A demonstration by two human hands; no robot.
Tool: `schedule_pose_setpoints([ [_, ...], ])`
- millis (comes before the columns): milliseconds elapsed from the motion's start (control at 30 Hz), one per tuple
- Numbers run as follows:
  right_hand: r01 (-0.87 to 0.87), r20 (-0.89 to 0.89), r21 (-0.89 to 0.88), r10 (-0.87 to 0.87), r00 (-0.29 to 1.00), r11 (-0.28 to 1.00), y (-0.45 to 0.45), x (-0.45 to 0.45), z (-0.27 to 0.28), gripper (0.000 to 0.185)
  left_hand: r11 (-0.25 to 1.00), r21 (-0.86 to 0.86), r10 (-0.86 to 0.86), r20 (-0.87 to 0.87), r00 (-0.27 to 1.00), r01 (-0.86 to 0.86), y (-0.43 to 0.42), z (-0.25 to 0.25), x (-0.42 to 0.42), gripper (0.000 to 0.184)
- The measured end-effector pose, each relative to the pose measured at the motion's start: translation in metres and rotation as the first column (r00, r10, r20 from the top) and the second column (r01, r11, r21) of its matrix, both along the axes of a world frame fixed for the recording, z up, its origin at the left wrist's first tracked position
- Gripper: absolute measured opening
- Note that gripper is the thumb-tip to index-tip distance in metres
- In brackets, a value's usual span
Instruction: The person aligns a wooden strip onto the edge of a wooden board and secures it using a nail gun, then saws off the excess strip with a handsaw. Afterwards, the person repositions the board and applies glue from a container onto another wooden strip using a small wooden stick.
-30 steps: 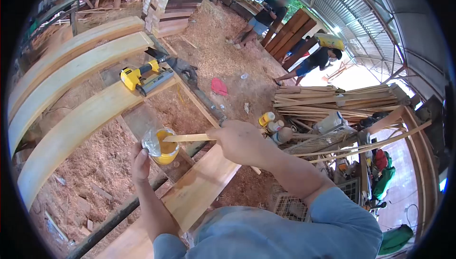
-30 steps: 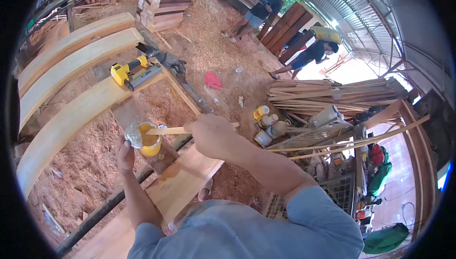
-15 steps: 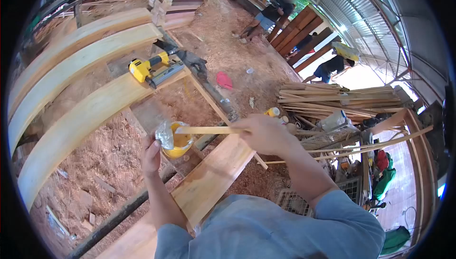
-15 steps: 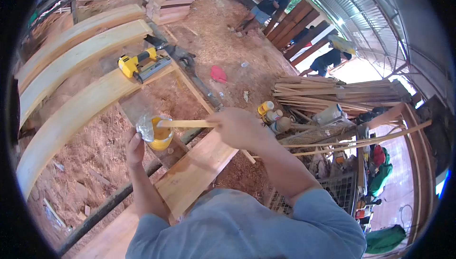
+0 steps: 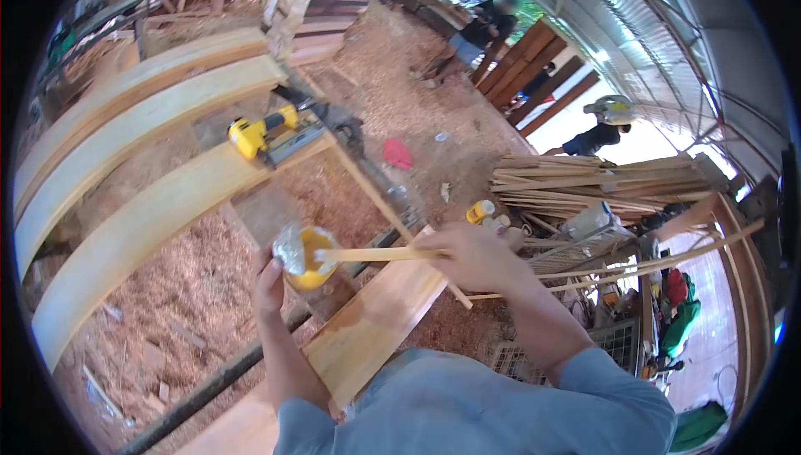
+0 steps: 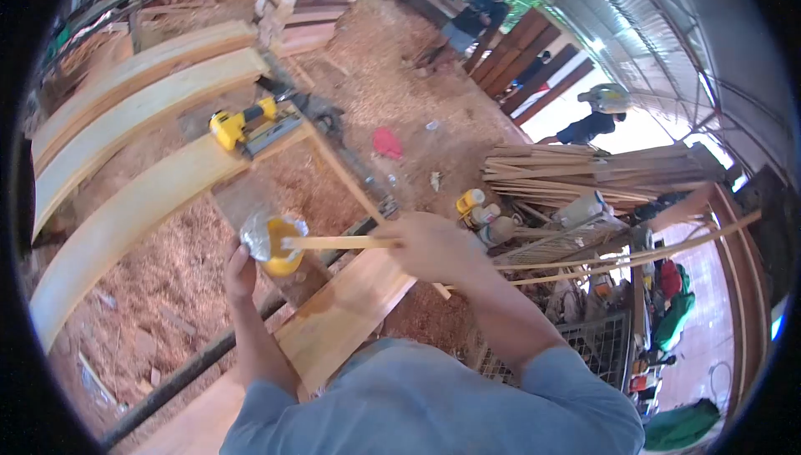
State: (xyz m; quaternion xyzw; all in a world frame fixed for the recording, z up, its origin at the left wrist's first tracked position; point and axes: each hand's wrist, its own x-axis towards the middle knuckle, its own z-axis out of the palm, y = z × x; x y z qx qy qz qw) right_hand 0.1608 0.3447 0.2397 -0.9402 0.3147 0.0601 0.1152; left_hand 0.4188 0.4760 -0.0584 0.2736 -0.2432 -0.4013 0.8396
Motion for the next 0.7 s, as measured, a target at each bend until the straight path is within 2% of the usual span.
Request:
schedule_pose_setpoints([
  [33,0.009,-0.028,-0.027,-0.010,1.000,1.000,0.008,0.024,0.000,0.028,0.999,-0.023,0.028,-0.039,0.999,-0.029,-0.002,-0.004,-0.003,0.056],
  [100,-0.144,-0.139,-0.079,0.132,0.981,0.986,0.018,0.068,0.001,0.019,0.999,-0.042,0.000,-0.027,1.000,-0.001,-0.003,-0.003,-0.002,0.053],
  [167,-0.316,-0.119,-0.206,0.297,0.947,0.926,0.015,0.095,-0.034,0.014,0.999,-0.052,-0.017,-0.013,1.000,0.016,-0.001,-0.002,0.002,0.050],
  [300,-0.337,-0.217,-0.187,0.296,0.930,0.923,0.025,0.119,-0.036,0.014,0.999,-0.026,-0.029,-0.003,1.000,0.029,0.000,0.002,0.003,0.052],
  [367,-0.218,-0.228,-0.083,0.195,0.954,0.972,0.016,0.102,-0.006,0.018,0.999,-0.030,0.030,0.017,0.999,-0.030,0.000,-0.005,-0.001,0.056],
  [433,-0.036,0.002,0.031,0.036,0.999,0.999,0.001,0.073,0.003,0.021,1.000,0.014,-0.005,0.040,0.999,0.004,0.004,-0.001,0.000,0.057],
  [500,-0.008,-0.009,0.123,0.009,1.000,0.992,-0.021,0.049,0.012,0.039,0.999,0.046,0.003,0.106,0.994,-0.008,0.003,0.011,0.002,0.064],
  [533,-0.028,-0.023,0.140,0.031,0.999,0.990,-0.028,0.037,0.012,0.039,0.998,0.063,0.023,0.092,0.995,-0.029,0.006,0.019,0.001,0.064],
  [600,0.124,0.005,0.282,-0.130,0.991,0.951,-0.038,0.008,0.006,0.040,0.997,0.073,-0.004,0.110,0.994,-0.004,0.004,0.033,0.000,0.069],
  [633,0.125,0.008,0.280,-0.133,0.991,0.952,-0.042,-0.001,0.001,0.040,0.996,0.090,0.004,0.099,0.995,-0.013,0.002,0.030,0.000,0.071],
  [700,0.170,0.038,0.464,-0.211,0.977,0.869,-0.043,-0.014,-0.008,0.039,0.996,0.090,0.000,0.109,0.994,-0.010,0.002,0.027,0.001,0.071],
])
